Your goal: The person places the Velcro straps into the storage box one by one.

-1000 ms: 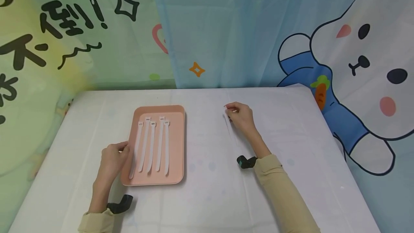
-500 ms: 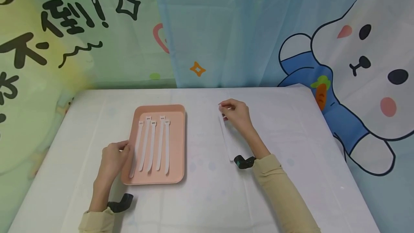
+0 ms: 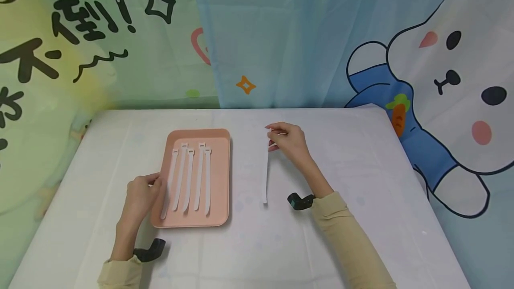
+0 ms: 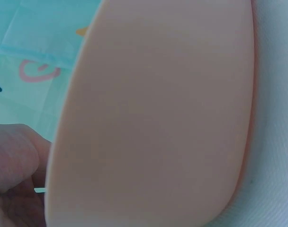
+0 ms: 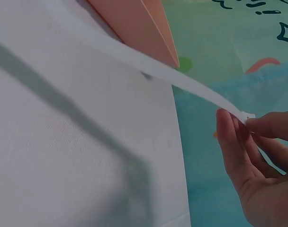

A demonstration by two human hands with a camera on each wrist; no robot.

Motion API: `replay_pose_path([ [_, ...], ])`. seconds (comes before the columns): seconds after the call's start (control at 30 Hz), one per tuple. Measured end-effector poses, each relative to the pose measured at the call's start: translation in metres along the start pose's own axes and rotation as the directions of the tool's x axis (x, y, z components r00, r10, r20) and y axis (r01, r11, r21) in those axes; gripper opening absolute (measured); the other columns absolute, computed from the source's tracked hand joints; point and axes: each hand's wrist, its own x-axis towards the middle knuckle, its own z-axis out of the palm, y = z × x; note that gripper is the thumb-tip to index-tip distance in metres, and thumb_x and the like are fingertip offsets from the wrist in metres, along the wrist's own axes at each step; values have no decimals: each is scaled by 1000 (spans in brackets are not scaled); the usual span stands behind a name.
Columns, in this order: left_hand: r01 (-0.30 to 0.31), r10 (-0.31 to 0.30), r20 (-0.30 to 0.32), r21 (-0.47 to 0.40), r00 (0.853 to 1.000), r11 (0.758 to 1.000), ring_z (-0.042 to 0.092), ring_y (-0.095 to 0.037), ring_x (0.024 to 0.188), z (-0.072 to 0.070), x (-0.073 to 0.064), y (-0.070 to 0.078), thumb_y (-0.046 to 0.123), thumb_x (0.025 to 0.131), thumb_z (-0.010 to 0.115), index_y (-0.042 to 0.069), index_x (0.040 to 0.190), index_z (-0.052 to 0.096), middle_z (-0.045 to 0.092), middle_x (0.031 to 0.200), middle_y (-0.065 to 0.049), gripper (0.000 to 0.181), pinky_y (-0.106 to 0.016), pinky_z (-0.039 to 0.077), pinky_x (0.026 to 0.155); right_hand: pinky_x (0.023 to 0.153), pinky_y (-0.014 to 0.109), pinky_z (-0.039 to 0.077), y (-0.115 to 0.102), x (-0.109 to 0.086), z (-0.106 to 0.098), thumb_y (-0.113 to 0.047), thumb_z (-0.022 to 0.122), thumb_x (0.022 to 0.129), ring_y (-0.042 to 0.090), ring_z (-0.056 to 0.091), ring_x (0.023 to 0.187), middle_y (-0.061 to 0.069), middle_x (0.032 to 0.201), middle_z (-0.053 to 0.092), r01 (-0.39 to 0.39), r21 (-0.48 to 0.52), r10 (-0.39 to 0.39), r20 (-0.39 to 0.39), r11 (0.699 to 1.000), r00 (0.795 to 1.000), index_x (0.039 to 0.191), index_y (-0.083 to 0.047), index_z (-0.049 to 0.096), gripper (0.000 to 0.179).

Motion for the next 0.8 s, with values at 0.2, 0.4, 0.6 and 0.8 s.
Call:
replay_pose_path([
  [0.2,3,-3,5,-3,1000,1000,63,-22,65,0,0,0,5,98,56,-11,123,69,73,103,-32,33,-26,44,52,75,33,62,-7,-1,6,-10,61,100,17,71,82,31,116,64,24,42,-26,42,999,999,128,6,66,32],
  [0.4,6,-6,11,-12,1000,1000,61,-20,62,0,0,0,5,97,55,-11,122,69,73,102,-32,33,-26,43,51,75,38,62,-14,-2,14,-7,61,100,16,70,81,30,113,65,49,28,-51,68,998,996,128,6,65,31],
  [0.6,12,-12,16,-8,1000,1000,61,-20,64,-1,1,0,5,98,55,-10,123,69,73,103,-31,33,-26,43,51,76,45,62,-20,-2,23,-7,62,100,20,70,78,31,107,64,69,43,-73,105,997,992,128,1,66,29],
  [0.8,10,-10,19,-9,1000,1000,58,-19,60,-2,1,-1,5,98,54,-11,124,68,73,104,-32,34,-26,41,49,74,40,62,-28,-1,33,-6,64,99,21,71,74,29,102,65,84,52,-91,131,995,987,126,-2,69,28],
])
